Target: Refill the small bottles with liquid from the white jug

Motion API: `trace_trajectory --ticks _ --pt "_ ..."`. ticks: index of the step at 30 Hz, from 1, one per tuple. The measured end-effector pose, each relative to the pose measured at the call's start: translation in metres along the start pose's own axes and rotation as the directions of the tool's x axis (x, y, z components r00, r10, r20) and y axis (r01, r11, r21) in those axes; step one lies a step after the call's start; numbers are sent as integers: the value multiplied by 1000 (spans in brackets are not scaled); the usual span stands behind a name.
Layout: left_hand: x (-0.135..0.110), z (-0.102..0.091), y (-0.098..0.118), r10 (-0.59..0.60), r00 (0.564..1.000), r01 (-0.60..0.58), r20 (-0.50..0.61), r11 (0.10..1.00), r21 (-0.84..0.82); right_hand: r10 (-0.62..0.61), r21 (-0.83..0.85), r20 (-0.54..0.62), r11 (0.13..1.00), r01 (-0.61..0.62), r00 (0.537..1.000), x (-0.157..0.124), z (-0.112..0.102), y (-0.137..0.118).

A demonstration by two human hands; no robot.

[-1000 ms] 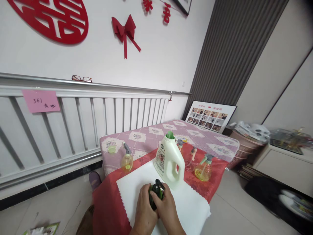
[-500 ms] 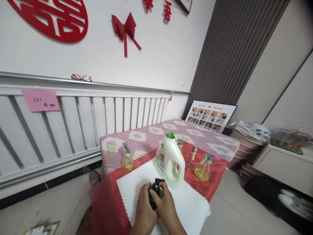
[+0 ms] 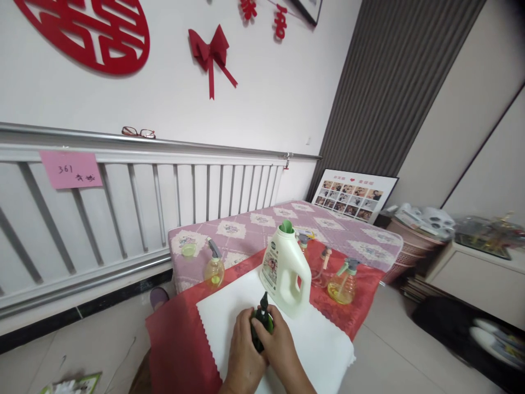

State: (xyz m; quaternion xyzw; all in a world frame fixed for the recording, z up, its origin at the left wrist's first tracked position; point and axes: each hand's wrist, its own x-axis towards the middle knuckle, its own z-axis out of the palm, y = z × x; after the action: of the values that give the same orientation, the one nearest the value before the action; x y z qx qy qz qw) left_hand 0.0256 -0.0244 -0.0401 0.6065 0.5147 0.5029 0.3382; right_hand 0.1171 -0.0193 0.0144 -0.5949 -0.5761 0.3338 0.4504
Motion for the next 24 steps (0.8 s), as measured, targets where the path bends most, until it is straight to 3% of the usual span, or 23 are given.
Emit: trace_trajectory --ticks 5,11,17,20,24 --pt "1 4 -1 26 1000 -26 -13 999 25 -33 22 71 999 32 997 2 -9 3" --pt "1 -1 4 -17 1000 17 4 1000 14 21 20 -91 1000 -20 996 0 -2 -3" --pt "3 3 1 25 999 -23 -29 999 46 -40 28 58 999 38 998 -1 -15 -12" --pt "2 5 -3 47 997 -46 -56 998 34 -9 12 114 1000 7 993 0 -18 -12" --pt "0 4 -2 45 997 -45 -59 999 9 -10 -108 -31 994 7 999 2 -12 -8"
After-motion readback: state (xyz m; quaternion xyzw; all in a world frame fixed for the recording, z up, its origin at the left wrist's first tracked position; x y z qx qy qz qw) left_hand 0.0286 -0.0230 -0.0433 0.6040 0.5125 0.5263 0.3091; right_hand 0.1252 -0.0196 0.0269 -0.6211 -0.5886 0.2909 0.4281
